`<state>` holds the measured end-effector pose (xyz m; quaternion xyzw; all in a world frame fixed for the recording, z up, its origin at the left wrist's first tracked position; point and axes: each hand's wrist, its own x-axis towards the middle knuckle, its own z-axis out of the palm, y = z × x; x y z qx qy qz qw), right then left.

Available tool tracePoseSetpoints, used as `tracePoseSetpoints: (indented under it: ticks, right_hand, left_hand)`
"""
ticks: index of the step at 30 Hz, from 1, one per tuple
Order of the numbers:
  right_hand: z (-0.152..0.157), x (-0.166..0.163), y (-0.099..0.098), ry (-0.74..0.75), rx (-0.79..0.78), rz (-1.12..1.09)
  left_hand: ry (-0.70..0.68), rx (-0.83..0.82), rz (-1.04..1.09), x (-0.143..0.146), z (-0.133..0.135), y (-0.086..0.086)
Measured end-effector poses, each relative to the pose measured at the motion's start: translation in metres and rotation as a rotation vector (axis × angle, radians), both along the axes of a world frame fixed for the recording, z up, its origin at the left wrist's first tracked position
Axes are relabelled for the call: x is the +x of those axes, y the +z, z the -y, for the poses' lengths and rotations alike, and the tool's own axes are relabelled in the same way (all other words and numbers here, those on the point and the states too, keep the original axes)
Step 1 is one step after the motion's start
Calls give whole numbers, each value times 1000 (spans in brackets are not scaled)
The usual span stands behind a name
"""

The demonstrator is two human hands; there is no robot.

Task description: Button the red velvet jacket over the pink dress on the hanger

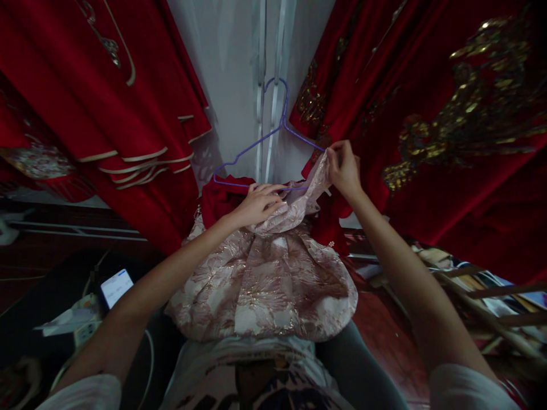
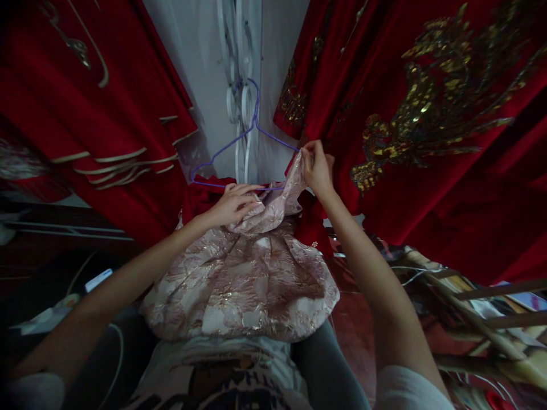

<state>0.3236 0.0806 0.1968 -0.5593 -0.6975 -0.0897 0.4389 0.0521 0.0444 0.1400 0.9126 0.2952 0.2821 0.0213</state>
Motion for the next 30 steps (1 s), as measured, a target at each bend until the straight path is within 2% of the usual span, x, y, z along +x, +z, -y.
tracePoseSetpoints:
  ticks: [3, 6, 9, 12, 16, 20, 23, 26, 30]
  right_hand:
    - [-1, 0, -5, 59, -38, 1]
    - [-1, 2, -5, 51, -44, 29]
    - [-2, 6, -3, 53, -39, 26]
    - [-3, 6, -3, 67, -44, 9]
    - [-2, 5, -4, 72, -49, -18]
    - [-1, 5, -3, 55, -45, -9]
    - [-1, 6, -2, 49, -38, 3]
    - [-3, 6, -2, 53, -33, 8]
    - [-2, 5, -4, 66, -38, 2]
  left_hand:
    - [63, 14, 107, -21, 0, 7]
    - [326, 70, 266, -61, -3, 8]
    - [635, 118, 379, -110, -10, -2]
    - [792, 102, 405, -149, -14, -19]
    - [809, -23, 391, -170, -19, -38]
    - [769, -86, 469, -167, -25, -38]
    - [698, -71, 526, -162, -33, -25]
    - [611, -39, 587, -152, -45, -3]
    - [428, -56, 543, -123, -60, 26]
